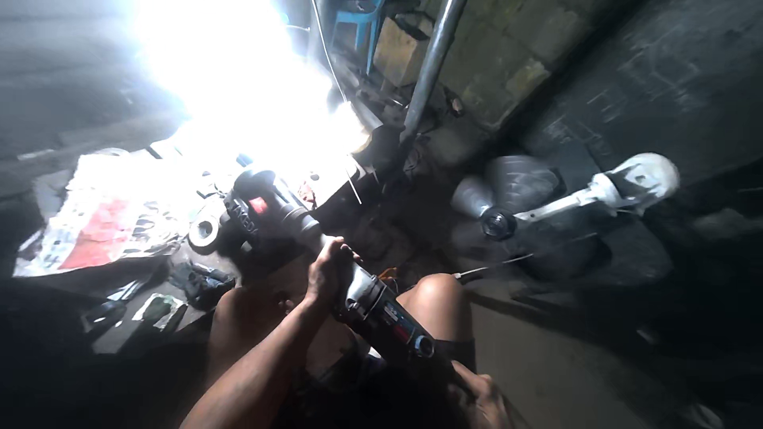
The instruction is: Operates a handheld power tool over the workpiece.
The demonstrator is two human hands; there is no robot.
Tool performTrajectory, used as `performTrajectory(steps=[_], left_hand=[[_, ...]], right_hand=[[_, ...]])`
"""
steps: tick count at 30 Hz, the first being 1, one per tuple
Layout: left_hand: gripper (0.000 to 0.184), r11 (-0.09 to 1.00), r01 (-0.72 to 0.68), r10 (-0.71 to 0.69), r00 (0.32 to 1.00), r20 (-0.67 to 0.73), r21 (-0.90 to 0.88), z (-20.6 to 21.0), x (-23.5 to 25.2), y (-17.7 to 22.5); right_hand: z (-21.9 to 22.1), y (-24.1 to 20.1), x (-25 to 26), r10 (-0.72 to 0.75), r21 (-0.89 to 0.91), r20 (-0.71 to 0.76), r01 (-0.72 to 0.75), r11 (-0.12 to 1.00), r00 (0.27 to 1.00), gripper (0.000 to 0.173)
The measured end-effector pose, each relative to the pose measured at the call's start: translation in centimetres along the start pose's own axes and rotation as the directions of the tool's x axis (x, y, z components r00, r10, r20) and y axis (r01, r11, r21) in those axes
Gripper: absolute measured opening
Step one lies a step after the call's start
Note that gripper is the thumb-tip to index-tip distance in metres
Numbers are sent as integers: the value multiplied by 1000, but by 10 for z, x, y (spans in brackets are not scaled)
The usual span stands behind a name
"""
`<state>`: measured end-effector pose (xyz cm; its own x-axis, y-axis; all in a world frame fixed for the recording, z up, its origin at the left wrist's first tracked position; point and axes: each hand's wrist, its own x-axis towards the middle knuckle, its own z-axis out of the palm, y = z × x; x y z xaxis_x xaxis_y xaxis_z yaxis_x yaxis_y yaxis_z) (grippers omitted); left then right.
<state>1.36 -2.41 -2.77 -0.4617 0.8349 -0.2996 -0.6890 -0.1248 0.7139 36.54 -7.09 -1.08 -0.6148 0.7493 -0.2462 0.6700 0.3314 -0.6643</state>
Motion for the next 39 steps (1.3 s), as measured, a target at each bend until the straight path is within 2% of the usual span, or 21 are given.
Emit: performTrajectory(steps=[3,7,11,14,18,22,26,32,36,39], left_hand=[[32,999,44,-44,999,23,8,2,7,1],[29,991,93,-87,994,-61,101,11,15,5],[23,984,23,-1,993,-121,178,14,34,-8],[34,968,-13,52,988,-148,252,16,43,-15],[42,942,29,28,986,-166,334,17,42,-13],[25,975,38,-9,991,-130,219,16,24,-5],[32,995,59,-56,998,-38,77,8,1,3],[30,996,-8,14,997,-69,92,-2,-4,-2],[32,998,52,-52,998,-29,24,5,1,-2],[31,995,58,-57,998,-14,86,12,8,-2]], right_hand=[[1,3,0,15,39,6,-15,999,1000,51],[-4,-3,3,26,98,24,-28,995,999,54],[-7,-15,4,116,145,21,-118,982,993,59],[-9,-21,5,186,180,16,-185,966,983,64],[-9,-20,5,196,208,-2,-191,959,981,67],[-8,-4,3,86,186,20,-88,979,996,64],[-6,6,1,33,118,51,-39,992,998,49],[-5,-3,0,33,25,41,-34,999,999,52],[-3,3,-3,40,71,27,-42,997,999,53],[-8,-3,-2,69,124,50,-75,989,996,47]])
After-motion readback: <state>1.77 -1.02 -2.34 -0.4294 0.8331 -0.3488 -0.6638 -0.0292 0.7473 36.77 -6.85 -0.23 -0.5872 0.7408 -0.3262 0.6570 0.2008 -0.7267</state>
